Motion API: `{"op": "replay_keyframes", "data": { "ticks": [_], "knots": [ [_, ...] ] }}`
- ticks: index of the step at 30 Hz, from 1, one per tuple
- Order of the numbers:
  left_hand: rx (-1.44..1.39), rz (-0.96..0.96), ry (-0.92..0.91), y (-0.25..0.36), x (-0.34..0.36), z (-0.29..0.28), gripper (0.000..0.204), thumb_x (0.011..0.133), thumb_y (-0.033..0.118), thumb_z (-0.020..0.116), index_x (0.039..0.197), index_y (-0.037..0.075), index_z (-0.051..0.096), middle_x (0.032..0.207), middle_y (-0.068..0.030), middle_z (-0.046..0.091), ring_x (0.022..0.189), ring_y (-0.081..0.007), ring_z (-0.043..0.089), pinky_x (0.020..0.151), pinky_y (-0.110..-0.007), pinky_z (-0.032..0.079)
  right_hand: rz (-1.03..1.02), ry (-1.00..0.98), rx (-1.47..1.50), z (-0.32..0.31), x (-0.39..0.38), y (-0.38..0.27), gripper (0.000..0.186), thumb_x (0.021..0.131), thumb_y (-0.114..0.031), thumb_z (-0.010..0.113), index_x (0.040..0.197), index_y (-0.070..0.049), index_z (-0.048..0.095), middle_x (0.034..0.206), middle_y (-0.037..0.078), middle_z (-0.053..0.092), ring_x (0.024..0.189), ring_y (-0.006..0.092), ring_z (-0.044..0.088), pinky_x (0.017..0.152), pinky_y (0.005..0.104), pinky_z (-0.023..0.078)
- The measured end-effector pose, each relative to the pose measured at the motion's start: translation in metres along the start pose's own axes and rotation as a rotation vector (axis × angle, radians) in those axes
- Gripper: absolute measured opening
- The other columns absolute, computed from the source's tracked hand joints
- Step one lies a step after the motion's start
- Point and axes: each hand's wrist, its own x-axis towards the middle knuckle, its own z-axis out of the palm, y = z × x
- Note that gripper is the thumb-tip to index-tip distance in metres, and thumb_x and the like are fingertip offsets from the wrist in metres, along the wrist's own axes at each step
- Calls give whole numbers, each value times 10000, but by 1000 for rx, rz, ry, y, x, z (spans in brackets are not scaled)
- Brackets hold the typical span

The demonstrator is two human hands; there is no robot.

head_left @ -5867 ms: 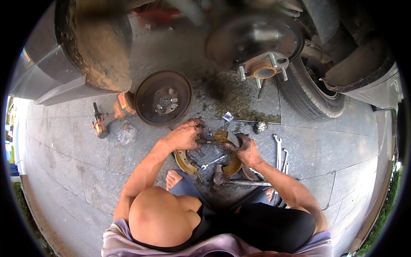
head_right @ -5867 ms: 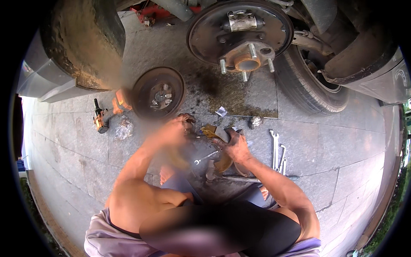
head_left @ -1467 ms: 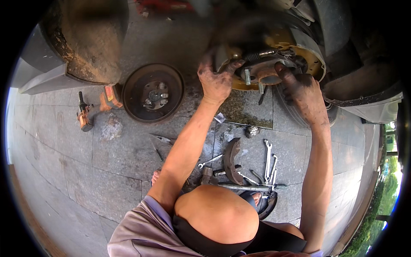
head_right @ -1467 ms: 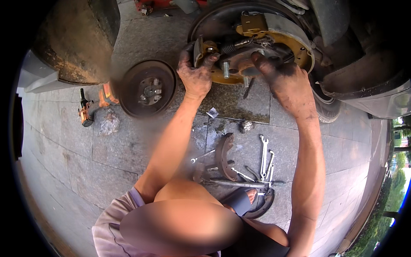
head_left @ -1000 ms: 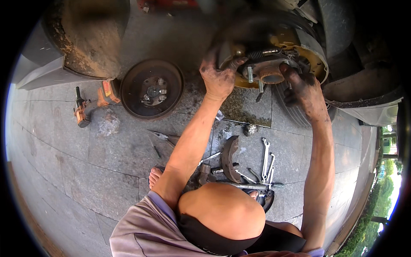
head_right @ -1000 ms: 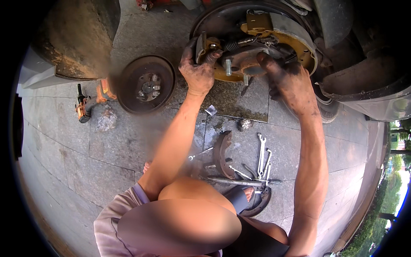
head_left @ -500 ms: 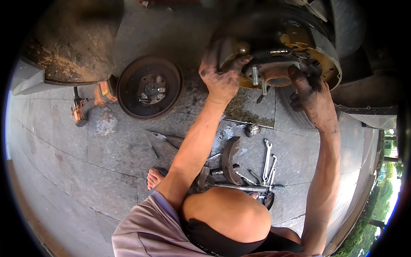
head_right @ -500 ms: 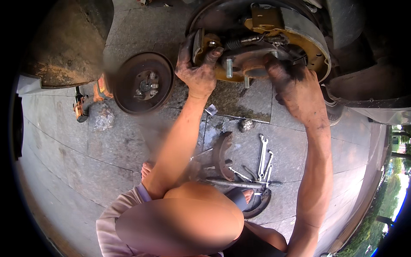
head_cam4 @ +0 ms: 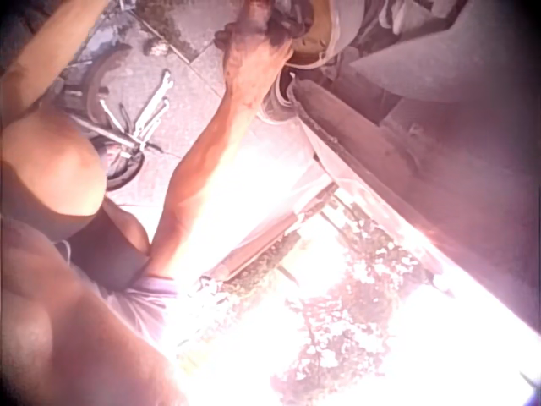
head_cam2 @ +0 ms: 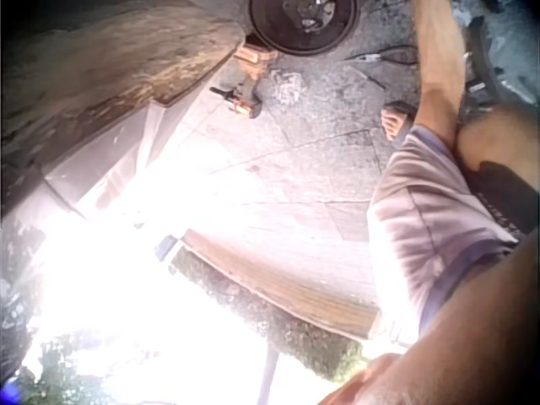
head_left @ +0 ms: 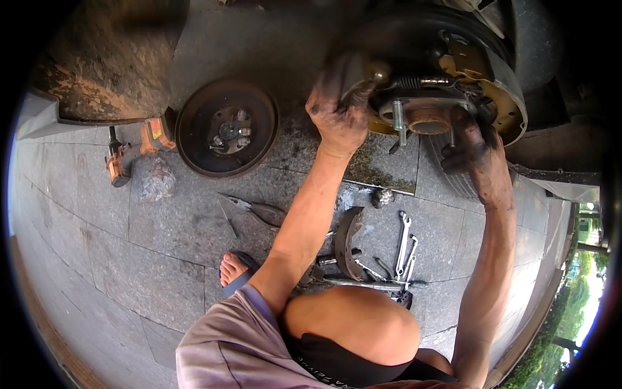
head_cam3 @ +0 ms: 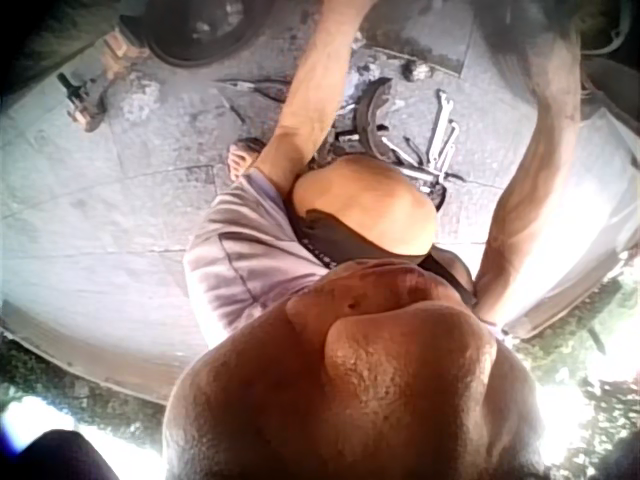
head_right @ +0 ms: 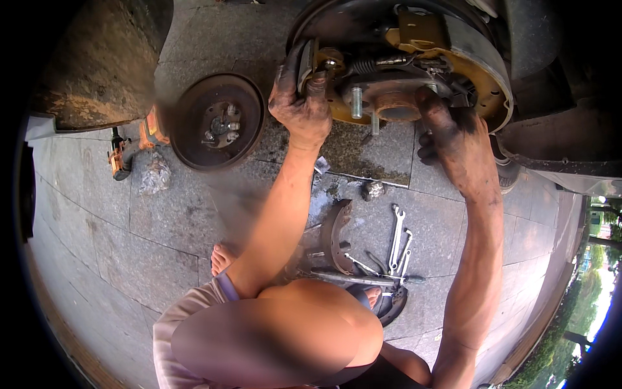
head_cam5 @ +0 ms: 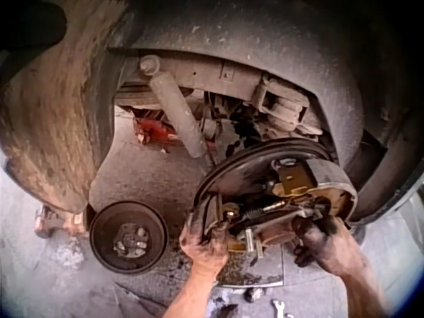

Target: The person installs brake shoes and springs onto a wheel hub assembly using pliers and by hand.

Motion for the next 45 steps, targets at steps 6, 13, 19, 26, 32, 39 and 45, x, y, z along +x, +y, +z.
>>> {"op": "replay_keyframes", "data": {
  "ticks": [6, 13, 19, 26, 32, 39, 45],
  "knots": [
    [79, 6, -10, 7, 3, -2, 388, 899, 207, 720, 1196, -34, 651, 1018, -151, 714, 895, -220, 692, 780, -321, 538, 7, 2, 49, 4, -5, -7, 864, 819, -720, 583, 1025, 119, 622, 719, 136, 624, 647, 192, 668, 617, 314, 531],
    [141, 58, 15, 3, 1, 0, 386, 852, 162, 755, 1186, -10, 668, 934, -150, 717, 826, -218, 690, 736, -312, 532, 17, 3, 68, 3, -6, 0, 891, 819, -745, 566, 1030, 120, 612, 757, 148, 642, 672, 195, 681, 639, 310, 536],
    [248, 110, -29, 7, 7, -10, 380, 824, 182, 777, 1151, 8, 690, 920, -130, 725, 808, -258, 676, 773, -341, 521, 15, -35, 11, -3, -3, 3, 907, 808, -774, 553, 1029, 102, 620, 766, 152, 647, 675, 199, 679, 644, 318, 528],
    [524, 366, 17, 23, 25, -25, 341, 793, 272, 770, 1066, 70, 736, 1089, -117, 669, 974, -326, 563, 914, -438, 432, -52, -28, -52, -2, 1, 6, 836, 861, -728, 520, 1070, 74, 632, 789, 134, 659, 701, 186, 671, 670, 332, 519],
    [291, 286, 13, 0, 27, -10, 335, 826, 279, 740, 1100, 86, 739, 1330, -170, 534, 1255, -404, 449, 1022, -520, 388, -56, -16, -77, -1, 1, 5, 774, 907, -675, 486, 1165, 44, 611, 900, 201, 677, 829, 260, 683, 800, 367, 490],
    [114, 109, 89, 5, 6, 14, 351, 780, 109, 785, 1118, 37, 724, 1362, -205, 540, 1212, -377, 552, 980, -437, 490, -80, 53, -91, 5, 0, 7, 790, 885, -685, 504, 1139, 54, 617, 900, 194, 673, 781, 248, 687, 759, 359, 506],
    [103, 80, 104, 5, 3, 19, 355, 762, 112, 808, 1099, 36, 729, 1366, -205, 531, 1182, -360, 578, 959, -416, 509, -32, 7, 102, 8, -3, 10, 958, 800, -823, 502, 1191, 49, 571, 767, 118, 625, 655, 165, 661, 591, 305, 532]
  ]
}}
